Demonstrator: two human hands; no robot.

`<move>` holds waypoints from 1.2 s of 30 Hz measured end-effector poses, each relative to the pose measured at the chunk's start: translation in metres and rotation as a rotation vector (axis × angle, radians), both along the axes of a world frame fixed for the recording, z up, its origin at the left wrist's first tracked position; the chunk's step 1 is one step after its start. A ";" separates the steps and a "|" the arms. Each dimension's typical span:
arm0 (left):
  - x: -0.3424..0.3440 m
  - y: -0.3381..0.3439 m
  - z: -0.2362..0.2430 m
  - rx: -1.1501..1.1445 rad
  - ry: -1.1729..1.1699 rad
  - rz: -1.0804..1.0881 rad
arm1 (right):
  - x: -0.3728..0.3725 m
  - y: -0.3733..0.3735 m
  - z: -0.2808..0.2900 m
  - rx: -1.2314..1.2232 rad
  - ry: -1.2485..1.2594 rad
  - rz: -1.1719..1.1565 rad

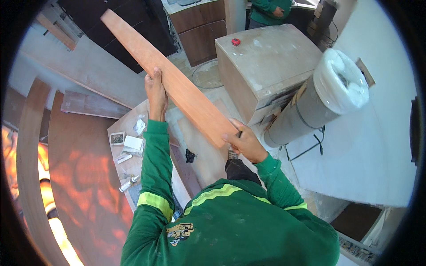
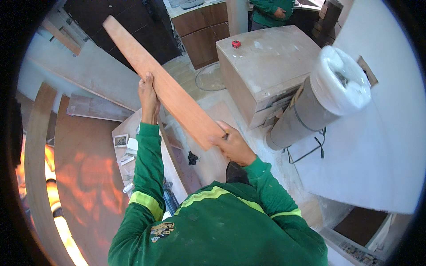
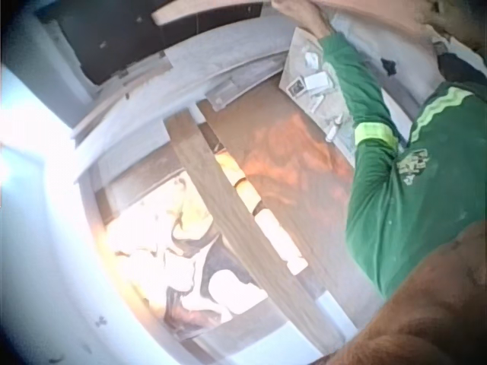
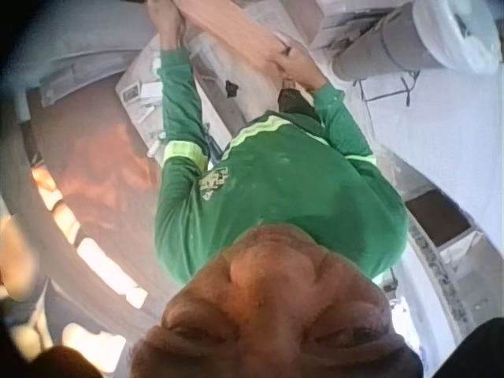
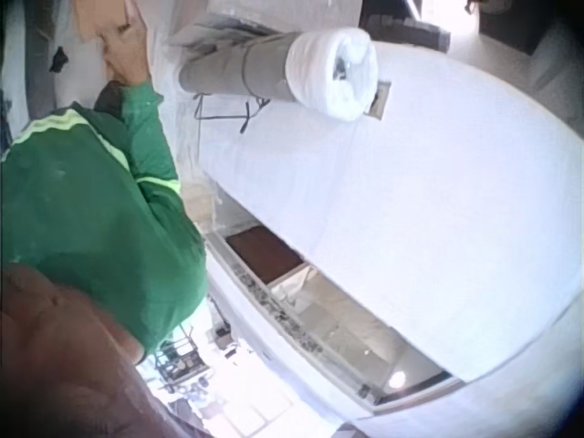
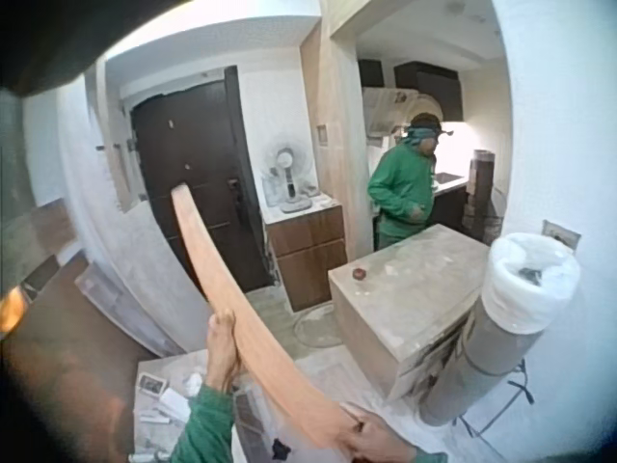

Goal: The person aligns a strip of wood edge banding against the edge of a large white cabinet panel. They then use a hand saw to cut the edge banding flush with the panel's edge, working along the length of the strip.

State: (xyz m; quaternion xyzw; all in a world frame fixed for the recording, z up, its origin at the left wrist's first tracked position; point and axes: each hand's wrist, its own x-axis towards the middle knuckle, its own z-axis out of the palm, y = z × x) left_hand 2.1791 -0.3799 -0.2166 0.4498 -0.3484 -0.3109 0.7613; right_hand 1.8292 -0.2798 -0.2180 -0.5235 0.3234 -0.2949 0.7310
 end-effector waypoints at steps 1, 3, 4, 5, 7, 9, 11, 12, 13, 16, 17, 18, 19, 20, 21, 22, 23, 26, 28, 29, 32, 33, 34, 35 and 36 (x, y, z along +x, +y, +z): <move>0.002 -0.007 0.002 -0.029 -0.017 0.024 | -0.008 -0.020 -0.021 0.015 0.013 -0.018; 0.021 -0.028 0.018 -0.072 -0.031 0.010 | -0.021 -0.060 -0.059 0.065 0.034 -0.047; 0.046 -0.036 0.037 -0.088 -0.026 -0.024 | -0.025 -0.081 -0.075 0.031 0.082 -0.074; 0.072 -0.037 0.057 -0.044 -0.004 -0.026 | -0.029 -0.101 -0.090 0.011 0.134 -0.091; 0.116 -0.042 0.094 -0.186 0.080 -0.026 | -0.037 -0.139 -0.113 -0.014 0.260 -0.051; 0.148 -0.044 0.122 -0.295 0.055 0.074 | -0.040 -0.172 -0.130 -0.025 0.420 0.012; 0.162 -0.042 0.122 -0.336 0.033 0.182 | -0.038 -0.196 -0.145 0.006 0.411 0.046; 0.169 -0.047 0.116 -0.262 0.052 0.233 | -0.035 -0.207 -0.151 0.007 0.415 0.053; 0.176 -0.057 0.104 -0.231 0.033 0.223 | -0.034 -0.215 -0.155 0.023 0.432 0.061; 0.214 -0.103 0.051 -0.147 0.107 0.197 | -0.028 -0.232 -0.159 0.083 0.474 0.095; 0.229 -0.125 0.028 -0.142 0.172 0.181 | -0.026 -0.236 -0.155 0.112 0.470 0.099; 0.243 -0.148 0.004 -0.143 0.282 0.155 | -0.023 -0.242 -0.150 0.140 0.487 0.097; 0.255 -0.168 -0.019 -0.101 0.441 0.172 | -0.022 -0.248 -0.141 0.133 0.495 0.037; 0.265 -0.186 -0.041 -0.129 0.464 0.128 | -0.023 -0.255 -0.128 0.124 0.522 -0.030; 0.271 -0.201 -0.061 -0.082 0.580 0.164 | -0.020 -0.264 -0.116 0.089 0.537 -0.067; 0.276 -0.211 -0.076 -0.131 0.604 0.111 | -0.019 -0.276 -0.101 0.117 0.595 -0.152; 0.280 -0.224 -0.087 -0.150 0.670 0.082 | -0.018 -0.290 -0.086 -0.011 0.608 -0.258; 0.283 -0.242 -0.106 -0.173 0.852 -0.096 | -0.015 -0.333 -0.040 -0.285 0.487 -0.650; 0.279 -0.240 -0.110 -0.246 0.917 -0.099 | -0.016 -0.367 -0.011 -0.412 0.539 -0.805; 0.279 -0.231 -0.111 -0.238 0.915 -0.174 | -0.015 -0.381 0.002 -0.454 0.543 -0.816; 0.282 -0.192 -0.118 -0.152 0.912 -0.396 | 0.002 -0.423 0.022 -0.551 0.469 -0.897; 0.284 -0.177 -0.121 -0.147 0.901 -0.392 | 0.012 -0.437 0.026 -0.539 0.478 -0.874; 0.287 -0.161 -0.124 -0.125 0.886 -0.381 | 0.025 -0.454 0.028 -0.520 0.490 -0.848; 0.293 -0.148 -0.125 -0.103 0.886 -0.363 | 0.041 -0.474 0.031 -0.489 0.517 -0.832; 0.301 -0.135 -0.124 -0.110 0.821 -0.294 | 0.061 -0.496 0.031 -0.481 0.461 -0.767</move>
